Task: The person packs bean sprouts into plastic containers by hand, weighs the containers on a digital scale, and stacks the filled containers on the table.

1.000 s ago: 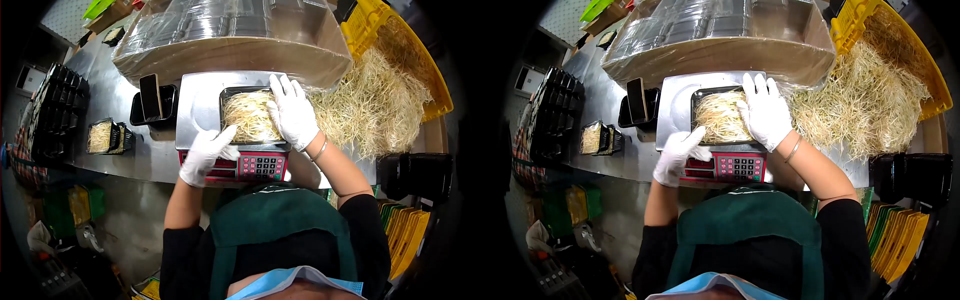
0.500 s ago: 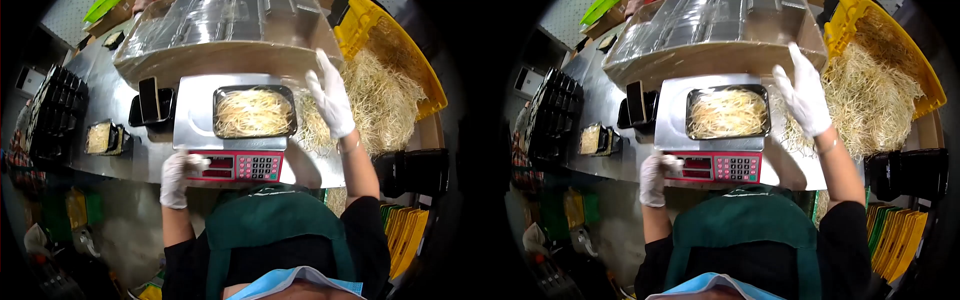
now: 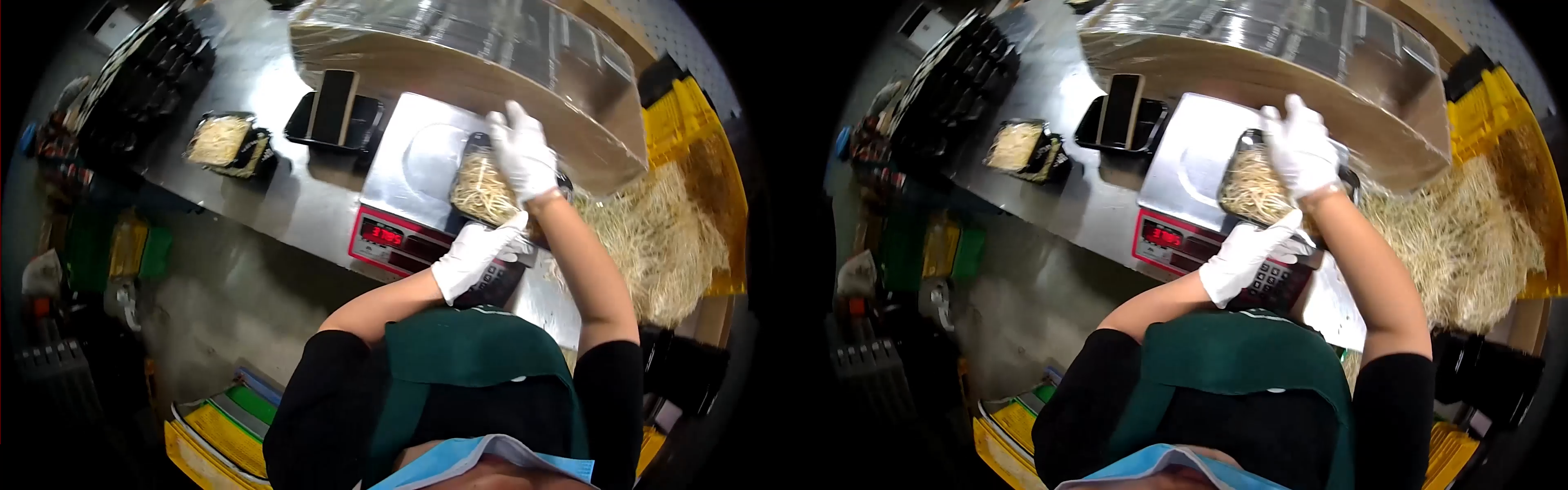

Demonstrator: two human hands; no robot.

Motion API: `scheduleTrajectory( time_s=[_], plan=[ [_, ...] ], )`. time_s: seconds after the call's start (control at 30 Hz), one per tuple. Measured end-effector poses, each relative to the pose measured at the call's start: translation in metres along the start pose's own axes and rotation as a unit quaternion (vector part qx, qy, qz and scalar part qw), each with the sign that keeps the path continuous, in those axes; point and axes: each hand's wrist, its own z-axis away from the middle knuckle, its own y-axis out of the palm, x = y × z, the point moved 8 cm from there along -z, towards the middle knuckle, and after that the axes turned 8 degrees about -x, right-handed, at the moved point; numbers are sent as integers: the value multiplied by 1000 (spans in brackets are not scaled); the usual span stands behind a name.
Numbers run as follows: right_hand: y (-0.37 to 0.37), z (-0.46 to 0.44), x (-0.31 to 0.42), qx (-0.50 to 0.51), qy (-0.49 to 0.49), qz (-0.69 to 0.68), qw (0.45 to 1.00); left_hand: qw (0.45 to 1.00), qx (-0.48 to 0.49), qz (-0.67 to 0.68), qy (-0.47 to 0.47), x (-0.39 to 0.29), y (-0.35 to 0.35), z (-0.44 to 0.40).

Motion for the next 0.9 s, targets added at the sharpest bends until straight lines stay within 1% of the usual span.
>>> scheduleTrajectory(
  time_s=[0.03, 0.07, 0.1, 0.13, 0.17, 0.23, 0.27, 0.3, 0.33, 0.37, 0.4, 0.43, 0.47, 0.5, 0.53, 0.57, 0.6, 0.63, 0.67, 0.7, 0.73, 0.77, 0.8, 0.87, 0.9],
  plan=[
    [-11, 1, -5, -38, 34, -109, 993, 999, -10, -36, 25, -11, -11, 0],
    [-23, 7, -8, -20, 145, -387, 910, 996, -21, -74, 48, -25, -25, 1],
    [-67, 17, 13, -31, 176, -489, 854, 978, -107, -83, 161, -57, -50, 8],
    [-93, 19, -3, -41, 94, -506, 856, 972, -121, -141, 147, -78, -84, 12],
    [-132, 36, 4, -91, 100, -473, 871, 961, -170, -66, 207, -120, -109, 27],
    [-172, 80, -36, -173, 94, -303, 932, 905, -245, 62, 342, -201, -156, 62],
    [-176, 102, -74, -182, 130, -288, 931, 874, -293, 4, 388, -237, -217, 63],
    [-174, 123, -122, -134, 190, -293, 927, 844, -298, 39, 444, -275, -243, 73],
    [-181, 147, -165, -147, 261, -268, 916, 842, -288, 79, 449, -302, -294, 68],
    [-192, 171, -209, -153, 320, -277, 893, 845, -316, 63, 427, -318, -357, 67],
    [-210, 190, -240, -164, 346, -260, 886, 846, -348, 61, 399, -328, -375, 70],
    [-234, 210, -275, -186, 361, -192, 893, 847, -378, 59, 369, -338, -381, 75],
    [-258, 234, -309, -210, 379, -120, 893, 848, -410, 71, 329, -334, -385, 84],
    [-283, 251, -330, -268, 370, -71, 887, 870, -348, 22, 349, -337, -406, 91],
    [-313, 268, -339, -330, 361, -12, 872, 890, -273, -23, 364, -332, -409, 87],
    [-337, 278, -326, -286, 356, 206, 865, 832, -478, 29, 281, -302, -373, 98],
    [-356, 283, -310, -219, 356, 415, 808, 814, -444, -26, 374, -294, -359, 97],
    [-363, 299, -312, -215, 368, 425, 799, 814, -375, -20, 444, -283, -352, 87],
    [-361, 315, -319, -94, 497, 434, 746, 795, -467, -37, 385, -253, -310, 91],
    [-359, 336, -323, -31, 576, 409, 707, 845, -394, -97, 347, -232, -289, 77],
    [-353, 368, -361, -79, 537, 351, 763, 860, -376, -130, 318, -210, -270, 64],
    [-352, 372, -358, -99, 520, 317, 787, 870, -339, -159, 320, -191, -257, 51],
    [-354, 370, -367, -96, 471, 358, 800, 873, -289, -160, 358, -178, -214, 50],
    [-359, 377, -376, -76, 446, 380, 807, 860, -306, -151, 378, -149, -128, 56],
    [-359, 375, -370, -99, 443, 390, 801, 873, -215, -203, 388, -139, -106, 50]
  ],
)
